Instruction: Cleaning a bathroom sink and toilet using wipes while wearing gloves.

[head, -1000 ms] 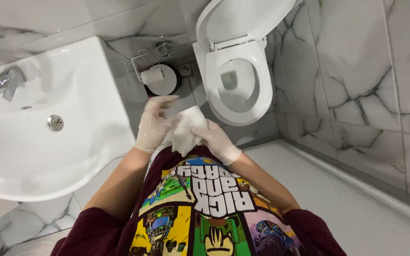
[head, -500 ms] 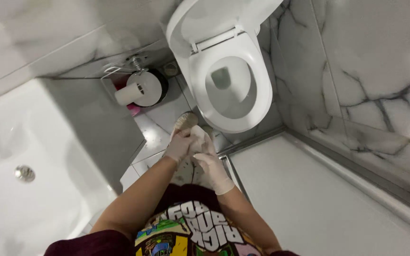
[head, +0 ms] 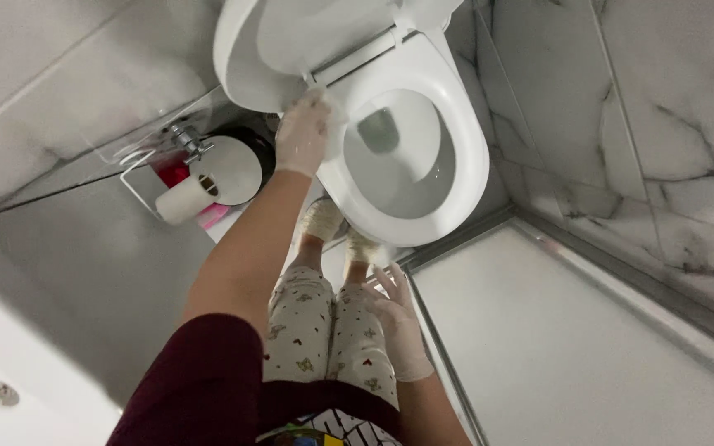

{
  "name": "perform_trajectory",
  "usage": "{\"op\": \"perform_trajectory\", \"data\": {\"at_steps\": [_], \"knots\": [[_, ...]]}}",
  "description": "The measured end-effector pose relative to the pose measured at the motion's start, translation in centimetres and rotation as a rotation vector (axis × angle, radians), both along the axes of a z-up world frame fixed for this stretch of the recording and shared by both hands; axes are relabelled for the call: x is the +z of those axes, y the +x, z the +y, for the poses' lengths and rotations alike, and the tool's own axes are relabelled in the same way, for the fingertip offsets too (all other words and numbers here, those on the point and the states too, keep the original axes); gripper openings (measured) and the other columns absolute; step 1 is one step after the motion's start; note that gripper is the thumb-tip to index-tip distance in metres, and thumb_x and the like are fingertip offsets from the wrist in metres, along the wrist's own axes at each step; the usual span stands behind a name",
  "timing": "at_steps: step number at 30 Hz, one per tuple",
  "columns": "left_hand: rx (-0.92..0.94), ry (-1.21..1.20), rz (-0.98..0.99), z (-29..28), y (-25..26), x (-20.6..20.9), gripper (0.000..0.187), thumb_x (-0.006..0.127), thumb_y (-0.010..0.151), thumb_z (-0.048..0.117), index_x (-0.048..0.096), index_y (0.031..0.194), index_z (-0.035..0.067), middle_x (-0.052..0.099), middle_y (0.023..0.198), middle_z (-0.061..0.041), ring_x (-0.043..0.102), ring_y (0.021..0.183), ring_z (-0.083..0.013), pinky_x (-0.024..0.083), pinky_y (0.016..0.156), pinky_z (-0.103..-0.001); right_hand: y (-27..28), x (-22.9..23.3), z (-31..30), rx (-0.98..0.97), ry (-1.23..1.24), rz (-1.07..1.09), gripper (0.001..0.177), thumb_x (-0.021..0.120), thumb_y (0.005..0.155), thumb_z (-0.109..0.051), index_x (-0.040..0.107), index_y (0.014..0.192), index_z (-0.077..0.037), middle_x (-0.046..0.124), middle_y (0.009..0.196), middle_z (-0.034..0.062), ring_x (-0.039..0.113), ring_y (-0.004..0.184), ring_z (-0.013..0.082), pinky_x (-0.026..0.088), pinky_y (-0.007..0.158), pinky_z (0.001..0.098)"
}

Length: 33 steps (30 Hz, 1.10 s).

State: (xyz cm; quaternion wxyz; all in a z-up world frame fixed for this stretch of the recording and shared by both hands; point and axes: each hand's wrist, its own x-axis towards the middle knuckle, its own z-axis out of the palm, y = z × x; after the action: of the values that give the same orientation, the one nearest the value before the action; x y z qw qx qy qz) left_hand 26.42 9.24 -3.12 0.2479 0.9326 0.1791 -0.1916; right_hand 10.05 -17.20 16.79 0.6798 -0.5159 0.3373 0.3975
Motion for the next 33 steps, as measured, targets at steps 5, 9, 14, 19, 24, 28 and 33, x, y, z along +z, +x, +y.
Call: {"op": "perform_trajectory", "data": {"at_steps": [5, 9, 14, 19, 24, 28, 33], "knots": [[-0.517, 0.12, -0.121, -0.8, 0.4, -0.6, 0.053, 0.045, 0.104, 0.025, 0.039, 0.153, 0.006, 0.023, 0.167, -0.018, 0.019, 0.154, -0.0349, 0.017, 0.127, -0.047, -0.4, -3.2, -3.1, -0.077, -0.068, -0.025, 0.091, 0.055, 0.078, -0.017, 0.019, 0.161, -0.012, 0.037, 0.161, 0.0184, 0.049, 0.139, 0.0353, 0.04, 0.115, 0.0477], [-0.556, 0.08, 0.032, -2.7, -4.3, -1.0, 0.063, 0.037, 0.104, 0.032, 0.021, 0.161, 0.01, 0.011, 0.17, -0.013, 0.008, 0.156, -0.0315, 0.009, 0.125, -0.047, 0.4, -2.3, -3.9, -0.082, -0.106, -0.056, 0.092, 0.055, 0.076, -0.014, 0.021, 0.161, -0.011, 0.039, 0.16, 0.0187, 0.05, 0.137, 0.0364, 0.042, 0.114, 0.0478], [-0.614, 0.18, 0.28, -6.7, -10.1, 1.4, 0.066, 0.017, 0.108, 0.043, 0.006, 0.165, 0.013, 0.004, 0.169, -0.016, 0.002, 0.155, -0.0353, 0.004, 0.127, -0.046, 1.4, -1.0, -4.4, -0.116, -0.082, -0.038, 0.088, 0.052, 0.079, -0.014, 0.022, 0.161, -0.014, 0.04, 0.16, 0.0169, 0.049, 0.14, 0.0333, 0.04, 0.114, 0.0457], [-0.77, 0.159, 0.283, -13.1, -14.2, 2.0, 0.068, 0.02, 0.107, 0.044, 0.003, 0.163, 0.009, -0.001, 0.17, -0.013, -0.001, 0.156, -0.0289, 0.004, 0.125, -0.044, 0.0, -2.0, -6.0, -0.126, -0.094, -0.03, 0.087, 0.052, 0.077, -0.012, 0.025, 0.16, -0.011, 0.042, 0.158, 0.0189, 0.049, 0.139, 0.0359, 0.041, 0.114, 0.047], [-0.808, -0.089, 0.253, -16.8, -14.8, 2.4, 0.071, 0.034, 0.104, 0.038, 0.005, 0.162, 0.009, -0.001, 0.171, -0.013, -0.001, 0.157, -0.0268, 0.004, 0.125, -0.043, 0.4, -1.2, -6.7, -0.15, -0.096, -0.002, 0.085, 0.05, 0.079, -0.011, 0.023, 0.16, -0.011, 0.04, 0.159, 0.0175, 0.047, 0.142, 0.0355, 0.039, 0.116, 0.0465], [-0.541, -0.261, 0.464, -14.0, -12.2, 5.1, 0.059, 0.039, 0.106, 0.035, 0.025, 0.156, 0.006, 0.021, 0.16, -0.017, 0.026, 0.145, -0.0325, 0.026, 0.12, -0.047, 1.3, 0.3, -7.2, -0.178, -0.12, 0.005, 0.084, 0.049, 0.079, -0.01, 0.024, 0.159, -0.01, 0.04, 0.158, 0.0184, 0.048, 0.14, 0.0369, 0.04, 0.117, 0.0466], [-0.274, -0.063, 0.208, -9.7, -10.1, 0.2, 0.071, 0.046, 0.101, 0.036, 0.018, 0.16, 0.007, 0.014, 0.17, -0.017, 0.011, 0.155, -0.033, 0.012, 0.123, -0.048, 0.5, -1.5, -9.1, -0.202, -0.11, -0.029, 0.084, 0.049, 0.079, -0.009, 0.024, 0.16, -0.01, 0.041, 0.157, 0.02, 0.048, 0.141, 0.0356, 0.04, 0.116, 0.0459]]}}
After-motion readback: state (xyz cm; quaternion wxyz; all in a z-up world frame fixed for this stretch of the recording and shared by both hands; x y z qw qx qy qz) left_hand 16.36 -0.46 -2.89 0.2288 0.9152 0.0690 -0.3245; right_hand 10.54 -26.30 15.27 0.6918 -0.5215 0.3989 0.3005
